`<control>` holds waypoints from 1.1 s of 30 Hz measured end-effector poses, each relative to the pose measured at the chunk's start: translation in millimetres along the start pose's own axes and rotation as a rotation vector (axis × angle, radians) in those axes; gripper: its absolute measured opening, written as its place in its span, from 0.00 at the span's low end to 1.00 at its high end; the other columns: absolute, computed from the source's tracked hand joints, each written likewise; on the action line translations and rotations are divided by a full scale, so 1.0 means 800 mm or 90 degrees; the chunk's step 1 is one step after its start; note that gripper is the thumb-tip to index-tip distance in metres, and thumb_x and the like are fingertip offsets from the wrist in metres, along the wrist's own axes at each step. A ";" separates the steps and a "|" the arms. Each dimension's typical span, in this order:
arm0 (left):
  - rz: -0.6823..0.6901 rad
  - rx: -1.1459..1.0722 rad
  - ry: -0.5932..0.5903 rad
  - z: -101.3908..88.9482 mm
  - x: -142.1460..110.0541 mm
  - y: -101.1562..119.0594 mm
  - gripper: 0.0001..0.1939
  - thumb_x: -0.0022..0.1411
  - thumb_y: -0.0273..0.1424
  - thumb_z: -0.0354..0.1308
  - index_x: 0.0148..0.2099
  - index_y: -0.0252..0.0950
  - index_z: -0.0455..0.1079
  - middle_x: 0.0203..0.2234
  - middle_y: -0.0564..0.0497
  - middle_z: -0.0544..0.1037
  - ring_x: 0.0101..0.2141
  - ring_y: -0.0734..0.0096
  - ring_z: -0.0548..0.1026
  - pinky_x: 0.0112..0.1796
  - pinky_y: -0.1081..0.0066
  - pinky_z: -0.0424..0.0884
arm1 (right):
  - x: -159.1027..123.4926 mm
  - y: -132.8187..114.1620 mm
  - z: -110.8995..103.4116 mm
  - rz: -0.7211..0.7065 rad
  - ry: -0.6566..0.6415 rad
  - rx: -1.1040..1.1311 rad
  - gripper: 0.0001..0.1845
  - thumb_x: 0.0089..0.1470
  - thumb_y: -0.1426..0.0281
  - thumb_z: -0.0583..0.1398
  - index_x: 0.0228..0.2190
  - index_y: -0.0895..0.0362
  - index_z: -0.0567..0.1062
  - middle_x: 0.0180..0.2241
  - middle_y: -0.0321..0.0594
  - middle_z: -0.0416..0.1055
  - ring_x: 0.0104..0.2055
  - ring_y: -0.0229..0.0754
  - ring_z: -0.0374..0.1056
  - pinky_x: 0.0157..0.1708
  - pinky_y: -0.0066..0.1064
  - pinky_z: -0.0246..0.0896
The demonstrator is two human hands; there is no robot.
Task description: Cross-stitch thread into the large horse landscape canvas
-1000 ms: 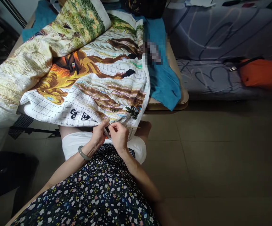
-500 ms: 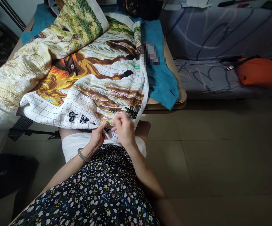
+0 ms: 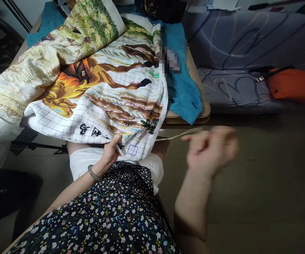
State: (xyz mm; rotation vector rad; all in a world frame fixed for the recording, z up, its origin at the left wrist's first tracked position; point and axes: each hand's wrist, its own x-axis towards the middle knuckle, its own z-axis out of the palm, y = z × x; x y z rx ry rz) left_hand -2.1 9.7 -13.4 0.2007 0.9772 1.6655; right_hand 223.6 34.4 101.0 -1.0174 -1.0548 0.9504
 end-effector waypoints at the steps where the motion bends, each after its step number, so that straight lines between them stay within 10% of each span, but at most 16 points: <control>1: -0.007 -0.002 0.009 0.000 0.000 0.000 0.27 0.41 0.29 0.70 0.47 0.36 0.72 0.38 0.49 0.79 0.45 0.62 0.74 0.52 0.61 0.63 | -0.013 0.017 0.026 -0.021 0.000 0.032 0.08 0.54 0.63 0.59 0.26 0.48 0.66 0.11 0.22 0.49 0.10 0.32 0.44 0.15 0.27 0.59; 7: -0.016 0.013 0.021 -0.004 0.001 0.003 0.20 0.41 0.28 0.70 0.40 0.36 0.74 0.29 0.52 0.78 0.37 0.67 0.75 0.46 0.65 0.67 | -0.074 0.098 0.111 0.130 -0.323 -0.273 0.08 0.55 0.68 0.56 0.35 0.57 0.73 0.18 0.31 0.66 0.18 0.31 0.59 0.17 0.23 0.54; 33: -0.017 -0.015 -0.009 -0.001 -0.003 0.005 0.15 0.41 0.27 0.69 0.34 0.35 0.72 0.26 0.54 0.74 0.31 0.73 0.73 0.39 0.69 0.68 | -0.087 0.107 0.142 0.020 -0.246 -0.517 0.07 0.52 0.71 0.54 0.30 0.57 0.73 0.18 0.36 0.71 0.20 0.38 0.65 0.25 0.28 0.58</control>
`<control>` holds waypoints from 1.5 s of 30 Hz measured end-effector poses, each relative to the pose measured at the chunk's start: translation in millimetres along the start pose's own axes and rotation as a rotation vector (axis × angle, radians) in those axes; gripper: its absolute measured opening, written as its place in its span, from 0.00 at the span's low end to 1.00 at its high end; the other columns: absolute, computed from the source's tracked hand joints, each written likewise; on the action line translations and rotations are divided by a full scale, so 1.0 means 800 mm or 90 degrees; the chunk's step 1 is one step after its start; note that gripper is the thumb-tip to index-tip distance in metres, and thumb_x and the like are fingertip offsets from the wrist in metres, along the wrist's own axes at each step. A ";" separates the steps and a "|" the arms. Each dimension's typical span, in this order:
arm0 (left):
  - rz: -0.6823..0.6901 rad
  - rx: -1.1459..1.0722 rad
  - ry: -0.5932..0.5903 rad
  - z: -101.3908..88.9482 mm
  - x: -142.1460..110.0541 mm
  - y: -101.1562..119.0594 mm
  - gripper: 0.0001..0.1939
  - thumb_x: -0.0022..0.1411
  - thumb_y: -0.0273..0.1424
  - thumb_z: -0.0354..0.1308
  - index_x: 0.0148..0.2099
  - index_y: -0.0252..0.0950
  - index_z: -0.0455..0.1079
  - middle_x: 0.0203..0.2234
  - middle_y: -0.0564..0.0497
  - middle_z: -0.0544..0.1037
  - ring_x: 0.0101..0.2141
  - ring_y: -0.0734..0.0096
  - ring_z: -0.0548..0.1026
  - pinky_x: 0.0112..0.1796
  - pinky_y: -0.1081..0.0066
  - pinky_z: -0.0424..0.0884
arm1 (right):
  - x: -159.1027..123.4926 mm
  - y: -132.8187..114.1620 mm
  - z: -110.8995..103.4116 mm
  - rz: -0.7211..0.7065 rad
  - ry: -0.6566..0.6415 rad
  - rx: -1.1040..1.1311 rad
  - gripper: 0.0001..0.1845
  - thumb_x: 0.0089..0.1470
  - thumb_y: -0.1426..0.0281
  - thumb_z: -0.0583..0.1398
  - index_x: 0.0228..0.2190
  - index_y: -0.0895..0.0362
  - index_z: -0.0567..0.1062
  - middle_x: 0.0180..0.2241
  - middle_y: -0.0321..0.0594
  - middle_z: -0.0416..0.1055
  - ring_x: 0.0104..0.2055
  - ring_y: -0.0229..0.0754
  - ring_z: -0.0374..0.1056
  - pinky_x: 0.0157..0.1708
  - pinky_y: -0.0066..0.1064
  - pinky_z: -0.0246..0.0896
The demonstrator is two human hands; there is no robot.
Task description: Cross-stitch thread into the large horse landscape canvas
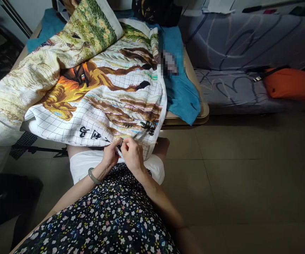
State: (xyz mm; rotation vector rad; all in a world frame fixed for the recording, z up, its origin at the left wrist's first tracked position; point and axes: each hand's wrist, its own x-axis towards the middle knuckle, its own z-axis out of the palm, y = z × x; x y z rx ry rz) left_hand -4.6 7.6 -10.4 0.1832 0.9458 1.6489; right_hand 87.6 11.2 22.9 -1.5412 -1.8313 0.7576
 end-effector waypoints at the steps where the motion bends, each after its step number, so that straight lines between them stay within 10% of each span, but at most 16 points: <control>1: -0.007 0.004 -0.004 0.000 0.000 0.000 0.13 0.41 0.28 0.69 0.32 0.34 0.71 0.25 0.54 0.74 0.29 0.74 0.72 0.38 0.70 0.68 | -0.001 0.001 0.002 0.018 -0.008 0.041 0.07 0.52 0.70 0.54 0.31 0.57 0.72 0.18 0.35 0.70 0.19 0.37 0.65 0.24 0.27 0.59; 9: -0.019 0.044 0.039 0.002 0.000 0.001 0.16 0.40 0.30 0.69 0.32 0.34 0.70 0.26 0.55 0.73 0.25 0.78 0.69 0.31 0.73 0.66 | -0.007 0.008 0.011 0.146 -0.068 0.280 0.07 0.53 0.65 0.55 0.29 0.56 0.66 0.17 0.32 0.69 0.15 0.35 0.65 0.18 0.24 0.60; 29: 0.016 0.053 0.039 0.011 0.003 0.005 0.12 0.41 0.27 0.67 0.31 0.34 0.71 0.26 0.54 0.74 0.29 0.75 0.71 0.38 0.71 0.67 | -0.011 0.012 0.025 -0.007 0.076 0.083 0.09 0.52 0.71 0.56 0.22 0.57 0.70 0.20 0.34 0.68 0.22 0.34 0.62 0.26 0.26 0.57; 45: -0.041 0.036 0.005 0.004 0.000 0.007 0.13 0.40 0.29 0.70 0.31 0.34 0.73 0.25 0.53 0.75 0.30 0.73 0.73 0.38 0.70 0.67 | 0.007 0.003 0.008 0.062 -0.002 0.229 0.16 0.49 0.75 0.57 0.42 0.56 0.70 0.22 0.33 0.70 0.24 0.37 0.70 0.29 0.27 0.66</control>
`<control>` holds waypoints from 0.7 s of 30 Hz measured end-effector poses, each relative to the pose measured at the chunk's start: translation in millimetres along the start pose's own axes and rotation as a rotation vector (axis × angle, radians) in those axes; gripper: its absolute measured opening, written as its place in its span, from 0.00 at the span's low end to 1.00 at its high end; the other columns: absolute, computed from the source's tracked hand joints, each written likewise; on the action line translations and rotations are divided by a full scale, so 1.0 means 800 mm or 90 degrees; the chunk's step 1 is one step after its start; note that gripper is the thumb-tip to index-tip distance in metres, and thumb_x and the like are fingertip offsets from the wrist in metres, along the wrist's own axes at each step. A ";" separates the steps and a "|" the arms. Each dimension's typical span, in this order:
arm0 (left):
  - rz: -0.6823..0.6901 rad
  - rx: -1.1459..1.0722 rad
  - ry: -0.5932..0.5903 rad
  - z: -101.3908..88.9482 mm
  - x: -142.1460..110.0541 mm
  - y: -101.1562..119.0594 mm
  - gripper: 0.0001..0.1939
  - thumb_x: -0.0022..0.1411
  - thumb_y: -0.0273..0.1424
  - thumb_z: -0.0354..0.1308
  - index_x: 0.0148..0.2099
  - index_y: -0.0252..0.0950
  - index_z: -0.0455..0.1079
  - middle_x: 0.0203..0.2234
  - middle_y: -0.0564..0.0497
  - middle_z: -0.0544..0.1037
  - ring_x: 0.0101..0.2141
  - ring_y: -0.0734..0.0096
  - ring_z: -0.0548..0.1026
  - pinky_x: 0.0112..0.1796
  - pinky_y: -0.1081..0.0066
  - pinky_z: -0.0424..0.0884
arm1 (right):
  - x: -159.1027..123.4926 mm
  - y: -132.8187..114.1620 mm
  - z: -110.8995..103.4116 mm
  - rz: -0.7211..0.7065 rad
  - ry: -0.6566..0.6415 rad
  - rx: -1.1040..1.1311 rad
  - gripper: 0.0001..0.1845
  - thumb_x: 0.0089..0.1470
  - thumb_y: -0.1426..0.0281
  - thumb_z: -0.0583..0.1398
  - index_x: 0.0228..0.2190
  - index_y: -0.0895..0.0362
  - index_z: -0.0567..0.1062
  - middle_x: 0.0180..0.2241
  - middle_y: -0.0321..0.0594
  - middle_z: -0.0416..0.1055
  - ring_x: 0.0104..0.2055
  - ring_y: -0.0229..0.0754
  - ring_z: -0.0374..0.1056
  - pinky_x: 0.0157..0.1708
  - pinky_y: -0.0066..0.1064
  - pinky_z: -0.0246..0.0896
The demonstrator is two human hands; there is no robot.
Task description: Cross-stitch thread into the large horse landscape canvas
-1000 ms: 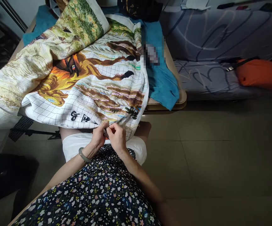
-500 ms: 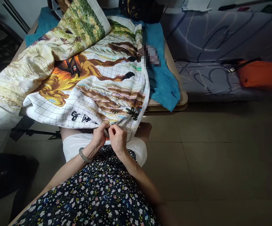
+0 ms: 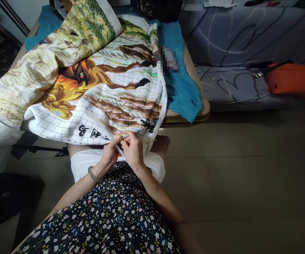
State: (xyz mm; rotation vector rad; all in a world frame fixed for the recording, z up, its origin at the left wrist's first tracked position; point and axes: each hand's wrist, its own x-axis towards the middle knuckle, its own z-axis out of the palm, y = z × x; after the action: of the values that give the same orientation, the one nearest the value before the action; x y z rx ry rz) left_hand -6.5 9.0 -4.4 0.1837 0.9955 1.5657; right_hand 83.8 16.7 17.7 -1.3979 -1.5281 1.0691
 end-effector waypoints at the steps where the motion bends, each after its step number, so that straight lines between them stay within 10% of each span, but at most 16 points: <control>1: 0.004 0.002 -0.002 0.000 0.000 0.000 0.13 0.40 0.29 0.69 0.31 0.34 0.73 0.25 0.53 0.75 0.29 0.73 0.72 0.38 0.70 0.67 | -0.002 0.001 0.001 0.000 0.016 0.005 0.17 0.48 0.74 0.58 0.43 0.56 0.69 0.23 0.33 0.70 0.25 0.37 0.70 0.30 0.28 0.66; 21: 0.021 -0.029 0.009 0.005 -0.002 -0.001 0.15 0.40 0.27 0.69 0.35 0.34 0.72 0.26 0.54 0.75 0.29 0.74 0.72 0.40 0.70 0.67 | -0.011 0.008 0.003 -0.034 0.015 -0.037 0.18 0.49 0.76 0.55 0.45 0.56 0.65 0.23 0.32 0.69 0.26 0.36 0.67 0.32 0.27 0.64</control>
State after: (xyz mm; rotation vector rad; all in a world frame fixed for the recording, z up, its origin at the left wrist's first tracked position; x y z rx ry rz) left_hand -2.8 9.6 -2.0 0.1586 0.9720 1.6201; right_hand 84.7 7.6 10.8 -1.3963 -1.5820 0.9791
